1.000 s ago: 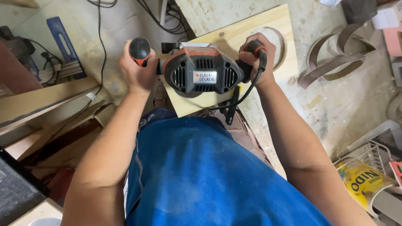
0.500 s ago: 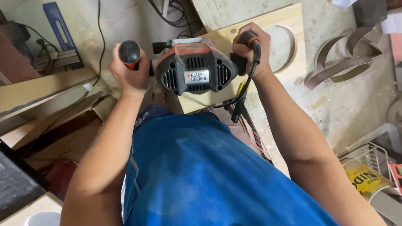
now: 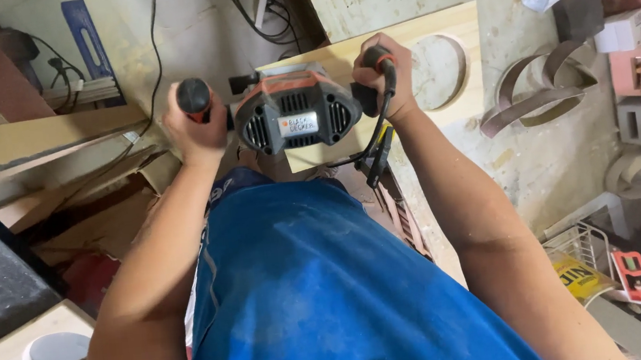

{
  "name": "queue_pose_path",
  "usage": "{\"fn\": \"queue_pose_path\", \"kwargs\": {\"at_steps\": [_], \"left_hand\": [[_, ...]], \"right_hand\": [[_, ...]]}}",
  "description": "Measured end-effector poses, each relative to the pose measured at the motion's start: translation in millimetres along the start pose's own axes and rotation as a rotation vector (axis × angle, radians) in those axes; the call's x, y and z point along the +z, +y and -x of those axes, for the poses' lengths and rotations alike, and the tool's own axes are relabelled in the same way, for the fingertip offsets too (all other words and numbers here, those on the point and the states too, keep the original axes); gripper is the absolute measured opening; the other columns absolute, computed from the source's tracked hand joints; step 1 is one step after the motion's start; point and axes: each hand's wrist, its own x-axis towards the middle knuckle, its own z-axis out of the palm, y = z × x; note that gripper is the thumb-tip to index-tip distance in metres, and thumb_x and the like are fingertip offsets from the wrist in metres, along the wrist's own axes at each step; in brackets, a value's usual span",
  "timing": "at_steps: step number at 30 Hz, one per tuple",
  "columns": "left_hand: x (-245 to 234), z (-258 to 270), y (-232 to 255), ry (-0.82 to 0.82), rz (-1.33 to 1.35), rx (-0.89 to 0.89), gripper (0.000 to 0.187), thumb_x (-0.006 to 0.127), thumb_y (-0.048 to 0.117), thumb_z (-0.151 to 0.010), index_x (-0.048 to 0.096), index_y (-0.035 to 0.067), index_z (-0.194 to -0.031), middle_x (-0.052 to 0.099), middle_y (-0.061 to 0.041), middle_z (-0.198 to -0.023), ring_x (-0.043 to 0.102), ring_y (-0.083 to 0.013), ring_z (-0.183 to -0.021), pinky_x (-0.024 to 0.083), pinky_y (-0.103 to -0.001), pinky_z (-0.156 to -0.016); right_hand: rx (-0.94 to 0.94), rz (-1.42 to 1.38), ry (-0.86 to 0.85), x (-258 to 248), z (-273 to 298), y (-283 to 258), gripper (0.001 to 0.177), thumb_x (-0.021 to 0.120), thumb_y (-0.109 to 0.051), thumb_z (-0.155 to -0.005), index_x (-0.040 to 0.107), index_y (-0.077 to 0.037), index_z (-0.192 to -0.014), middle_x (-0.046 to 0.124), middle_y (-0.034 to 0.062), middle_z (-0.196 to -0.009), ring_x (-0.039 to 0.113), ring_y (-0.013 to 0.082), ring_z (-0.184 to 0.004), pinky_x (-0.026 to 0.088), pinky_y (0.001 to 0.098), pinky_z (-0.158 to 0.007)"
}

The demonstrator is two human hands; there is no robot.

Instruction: Using a plunge router to cut circular holes in a wooden board and then sanding the edges manually.

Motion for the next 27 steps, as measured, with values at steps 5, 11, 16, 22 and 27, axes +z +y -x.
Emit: {"fn": "queue_pose_path", "kwargs": {"at_steps": [5, 11, 16, 22, 27], "left_hand": [[-9.1, 25.2, -15.3, 0.040, 0.033, -0.018, 0.014, 0.072, 0.020, -0.090, 0.064, 0.012, -0.098, 0.068, -0.006, -0.082, 0.066, -0.0268, -0.072, 0.054, -0.039, -0.066], [-14.3, 47.8, -20.8, 0.069, 0.080, -0.012, 0.014, 0.074, 0.013, -0.090, 0.066, 0.008, -0.100, 0.069, -0.009, -0.083, 0.066, -0.0270, -0.073, 0.055, -0.038, -0.068], [1.1, 67.5, -32.9, 0.268, 0.071, 0.021, 0.021, 0.079, 0.011, -0.077, 0.068, 0.013, -0.095, 0.073, -0.020, -0.079, 0.075, -0.0469, -0.086, 0.060, -0.044, -0.080], [-3.2, 97.7, -19.6, 0.207, 0.121, -0.039, 0.020, 0.076, 0.009, -0.078, 0.069, 0.016, -0.095, 0.073, -0.014, -0.079, 0.077, -0.0406, -0.084, 0.059, -0.043, -0.083], [8.3, 115.2, -6.4, 0.218, 0.115, -0.038, 0.019, 0.077, 0.008, -0.079, 0.066, 0.013, -0.094, 0.070, -0.020, -0.079, 0.074, -0.0461, -0.083, 0.059, -0.042, -0.079]], "right_hand": [[-0.038, 0.001, -0.074, 7.0, 8.6, -2.3, 0.020, 0.073, -0.009, -0.067, 0.060, -0.012, -0.083, 0.069, 0.0021, -0.076, 0.058, 0.0139, -0.070, 0.050, 0.0306, -0.067], [-0.105, 0.055, -0.136, 7.0, 13.2, -0.1, 0.017, 0.073, -0.014, -0.068, 0.063, -0.013, -0.081, 0.066, 0.0008, -0.078, 0.058, 0.0149, -0.074, 0.050, 0.0335, -0.080], [-0.085, 0.005, -0.163, 1.5, 16.3, 19.5, 0.021, 0.083, -0.011, -0.067, 0.068, -0.009, -0.082, 0.067, 0.0025, -0.069, 0.062, 0.0136, -0.069, 0.050, 0.0249, -0.072], [-0.054, 0.019, -0.203, -8.4, 36.8, 16.6, 0.021, 0.082, -0.014, -0.067, 0.067, -0.012, -0.081, 0.066, 0.0024, -0.066, 0.061, 0.0128, -0.064, 0.049, 0.0243, -0.068], [-0.039, 0.038, -0.223, -25.2, 39.9, 16.8, 0.021, 0.081, -0.016, -0.067, 0.066, -0.012, -0.082, 0.066, 0.0024, -0.066, 0.060, 0.0119, -0.064, 0.049, 0.0246, -0.067]]}}
